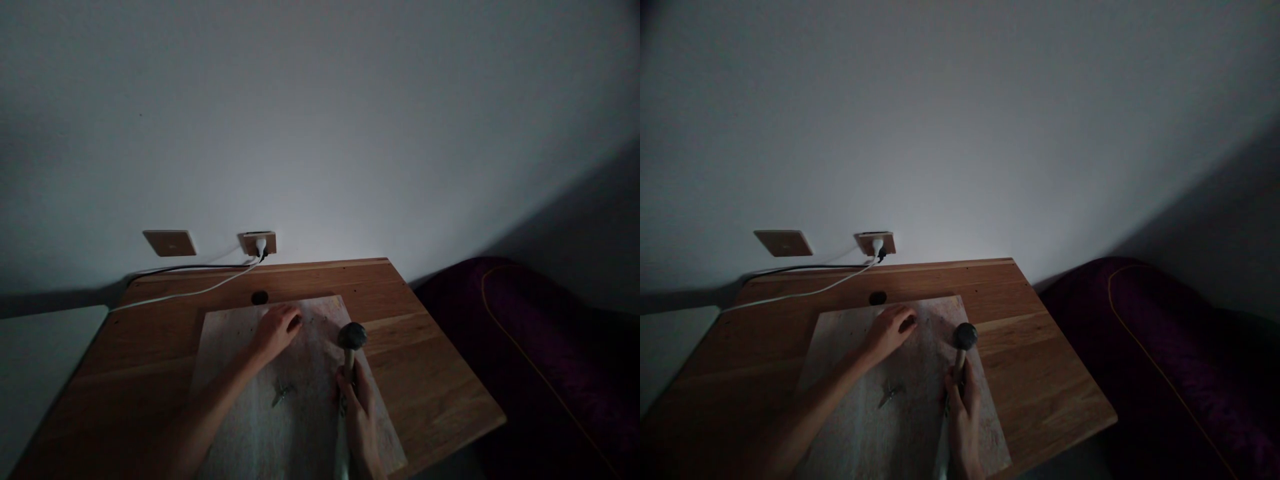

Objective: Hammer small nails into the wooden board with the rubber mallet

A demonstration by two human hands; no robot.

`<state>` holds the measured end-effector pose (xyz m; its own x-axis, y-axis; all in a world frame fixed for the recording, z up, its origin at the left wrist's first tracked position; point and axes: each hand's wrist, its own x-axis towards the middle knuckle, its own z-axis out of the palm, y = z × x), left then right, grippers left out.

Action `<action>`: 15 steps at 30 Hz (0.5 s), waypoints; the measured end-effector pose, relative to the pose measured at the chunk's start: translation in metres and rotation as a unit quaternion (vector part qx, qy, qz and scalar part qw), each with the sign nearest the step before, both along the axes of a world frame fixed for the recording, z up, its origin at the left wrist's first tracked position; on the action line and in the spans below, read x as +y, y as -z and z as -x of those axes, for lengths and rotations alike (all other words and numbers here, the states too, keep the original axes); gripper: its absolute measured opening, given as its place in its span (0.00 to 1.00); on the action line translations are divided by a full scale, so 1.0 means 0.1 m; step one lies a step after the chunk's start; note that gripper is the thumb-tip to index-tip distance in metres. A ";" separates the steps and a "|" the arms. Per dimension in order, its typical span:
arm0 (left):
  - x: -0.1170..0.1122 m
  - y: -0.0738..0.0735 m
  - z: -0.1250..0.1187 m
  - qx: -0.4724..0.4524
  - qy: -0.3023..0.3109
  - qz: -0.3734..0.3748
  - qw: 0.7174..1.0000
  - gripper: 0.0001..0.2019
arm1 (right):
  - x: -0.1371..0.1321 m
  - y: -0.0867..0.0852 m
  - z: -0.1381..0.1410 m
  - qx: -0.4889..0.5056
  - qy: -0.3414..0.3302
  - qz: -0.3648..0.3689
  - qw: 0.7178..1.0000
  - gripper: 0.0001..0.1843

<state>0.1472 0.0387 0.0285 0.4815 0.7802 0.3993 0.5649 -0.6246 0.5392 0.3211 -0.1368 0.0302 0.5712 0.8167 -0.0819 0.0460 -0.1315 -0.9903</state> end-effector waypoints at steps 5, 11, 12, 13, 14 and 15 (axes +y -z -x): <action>0.00 -0.01 0.00 -0.006 -0.003 0.013 1.000 0.08 | -0.01 -0.04 0.01 0.035 -0.015 0.028 0.999 0.29; -0.01 -0.02 0.00 -0.009 -0.007 0.015 1.000 0.05 | -0.02 -0.01 0.02 0.049 0.013 0.043 0.998 0.31; -0.01 -0.02 0.00 -0.009 -0.006 0.015 1.000 0.04 | -0.01 -0.02 0.02 0.057 0.012 0.045 0.997 0.32; -0.01 -0.03 0.00 -0.010 -0.003 0.017 1.000 0.04 | -0.01 -0.03 0.03 0.066 0.009 0.047 0.997 0.33; -0.01 -0.04 0.01 -0.012 -0.001 0.019 1.000 0.04 | 0.00 -0.06 0.03 0.073 0.004 0.048 0.996 0.32; 0.00 -0.05 0.01 -0.014 0.000 0.021 1.000 0.04 | 0.01 -0.10 0.03 0.080 -0.001 0.049 0.996 0.30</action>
<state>0.1458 0.0383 0.0336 0.4710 0.7961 0.3800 0.5488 -0.6017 0.5803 0.3184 -0.1361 0.0399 0.5421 0.8018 -0.2514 -0.1107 -0.2284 -0.9672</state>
